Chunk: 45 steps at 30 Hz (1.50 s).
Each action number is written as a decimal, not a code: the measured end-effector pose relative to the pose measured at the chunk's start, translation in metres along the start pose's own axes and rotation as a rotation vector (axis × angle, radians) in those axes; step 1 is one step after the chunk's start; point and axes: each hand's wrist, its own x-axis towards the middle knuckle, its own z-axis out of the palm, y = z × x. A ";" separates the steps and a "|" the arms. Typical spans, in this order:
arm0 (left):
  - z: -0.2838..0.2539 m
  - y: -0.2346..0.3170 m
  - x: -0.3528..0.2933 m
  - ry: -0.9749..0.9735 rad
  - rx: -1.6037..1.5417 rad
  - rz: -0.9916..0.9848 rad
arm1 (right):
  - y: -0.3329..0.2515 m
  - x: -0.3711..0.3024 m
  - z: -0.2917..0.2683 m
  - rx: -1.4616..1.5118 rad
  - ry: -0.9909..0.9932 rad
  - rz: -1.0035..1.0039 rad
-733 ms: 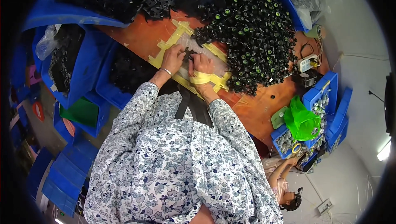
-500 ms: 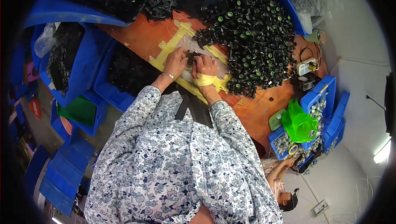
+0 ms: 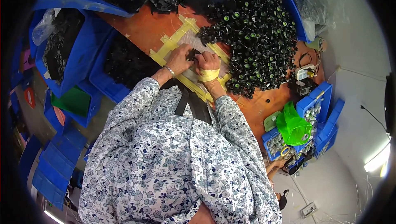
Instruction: Assembling small plastic components at a factory workbench by inserting pieces into a frame.
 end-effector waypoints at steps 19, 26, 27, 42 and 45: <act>-0.004 -0.018 -0.010 0.027 -0.120 -0.153 | -0.022 0.072 0.041 0.105 0.140 0.042; -0.016 -0.012 -0.008 -0.156 -0.470 -0.504 | -0.017 0.068 0.043 -0.018 0.062 0.079; -0.013 -0.016 -0.011 -0.164 -0.496 -0.504 | -0.018 0.068 0.041 -0.004 0.077 0.093; 0.003 0.008 -0.013 0.043 0.114 -0.135 | 0.012 0.035 0.005 -0.113 0.219 0.348; -0.067 -0.012 -0.026 0.042 0.282 -0.188 | 0.012 0.044 0.019 -0.143 0.245 0.259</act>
